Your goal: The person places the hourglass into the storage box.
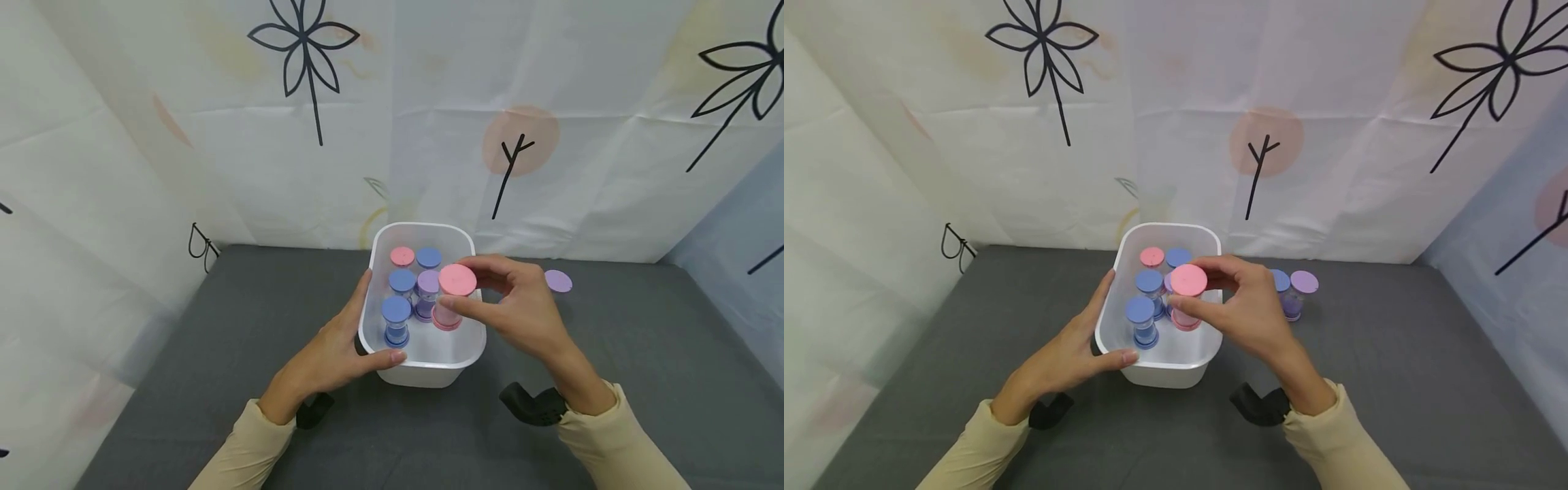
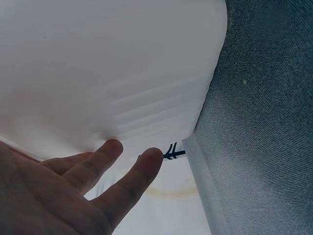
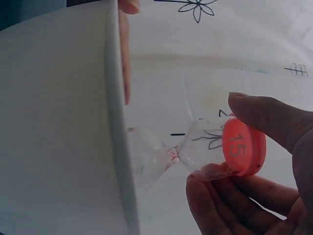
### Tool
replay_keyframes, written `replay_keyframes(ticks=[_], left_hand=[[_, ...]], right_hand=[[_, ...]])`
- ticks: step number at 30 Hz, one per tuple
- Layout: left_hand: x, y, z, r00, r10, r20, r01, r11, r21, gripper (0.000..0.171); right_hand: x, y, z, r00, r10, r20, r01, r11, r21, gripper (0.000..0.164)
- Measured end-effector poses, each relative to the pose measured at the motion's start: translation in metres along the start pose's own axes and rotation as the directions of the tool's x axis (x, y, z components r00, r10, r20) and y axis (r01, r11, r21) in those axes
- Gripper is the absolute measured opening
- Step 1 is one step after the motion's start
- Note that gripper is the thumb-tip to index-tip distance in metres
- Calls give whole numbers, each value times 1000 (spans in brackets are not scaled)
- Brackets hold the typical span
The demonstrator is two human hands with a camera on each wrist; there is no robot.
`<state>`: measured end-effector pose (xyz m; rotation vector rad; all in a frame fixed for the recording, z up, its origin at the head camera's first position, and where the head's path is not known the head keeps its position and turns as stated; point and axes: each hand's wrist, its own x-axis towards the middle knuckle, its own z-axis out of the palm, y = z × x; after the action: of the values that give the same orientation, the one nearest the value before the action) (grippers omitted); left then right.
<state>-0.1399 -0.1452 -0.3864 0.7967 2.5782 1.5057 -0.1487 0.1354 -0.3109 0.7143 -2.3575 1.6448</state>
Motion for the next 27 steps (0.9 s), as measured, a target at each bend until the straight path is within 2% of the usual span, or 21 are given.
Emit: replay_keyframes(ticks=[4,11,19,27], left_hand=[[0,0,0,1000,-7,6,7,1000,-6,118],[0,1,0,1000,-9,7,9,1000,-18,118],[0,1,-1,1000,-11,5,11,1000,-1,119],[0,0,-1,1000,0,16,1,1000,-25,118]], right_hand=[[3,6,6,996,54,69,-47,995,-90,41],[6,10,14,979,151,135,-120,969,-215,47],[11,10,19,962,192,194,-113,928,-355,47],[18,10,27,935,220,279,-73,887,-457,35]])
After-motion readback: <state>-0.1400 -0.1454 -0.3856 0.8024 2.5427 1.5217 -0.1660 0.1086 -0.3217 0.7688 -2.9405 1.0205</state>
